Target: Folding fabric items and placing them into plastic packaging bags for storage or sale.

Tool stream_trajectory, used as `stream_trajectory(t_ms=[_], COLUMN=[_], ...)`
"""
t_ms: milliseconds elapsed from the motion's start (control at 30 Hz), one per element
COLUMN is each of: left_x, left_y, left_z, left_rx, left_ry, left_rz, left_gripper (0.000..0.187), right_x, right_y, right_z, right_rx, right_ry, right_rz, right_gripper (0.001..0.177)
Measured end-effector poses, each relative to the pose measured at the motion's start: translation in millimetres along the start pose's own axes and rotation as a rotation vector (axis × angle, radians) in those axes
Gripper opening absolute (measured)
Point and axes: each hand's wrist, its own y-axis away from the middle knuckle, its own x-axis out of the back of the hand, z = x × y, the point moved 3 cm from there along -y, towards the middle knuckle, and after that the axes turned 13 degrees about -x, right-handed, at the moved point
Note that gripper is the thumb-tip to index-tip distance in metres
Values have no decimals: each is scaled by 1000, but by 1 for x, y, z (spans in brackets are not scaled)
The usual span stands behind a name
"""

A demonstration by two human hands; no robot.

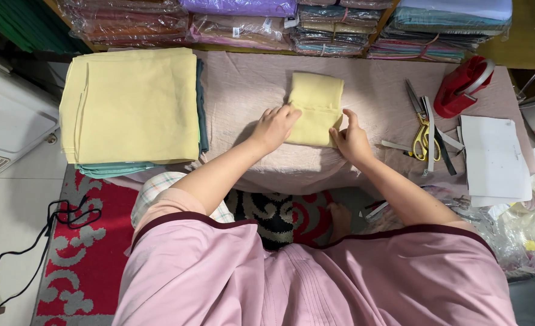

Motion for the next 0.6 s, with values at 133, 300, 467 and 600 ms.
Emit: stream_trajectory(t_ms=[133,300,467,600], left_x=[10,-1,17,2], left_y=[1,8,10,10], left_z=[17,19,19,7], left_rx=[-379,-421,-385,-418], left_ry=[-250,-247,-142,-164], left_rz=[244,125,-86,-33], left_gripper=[7,22,43,39], right_x=[0,4,-4,1], right_y=[-7,5,4,3], right_z=[3,-9,-3,-3], right_rx=[203,857,923,888], right_ry=[207,525,578,570], right_rz=[170,440,353,307], right_gripper=[56,24,41,33])
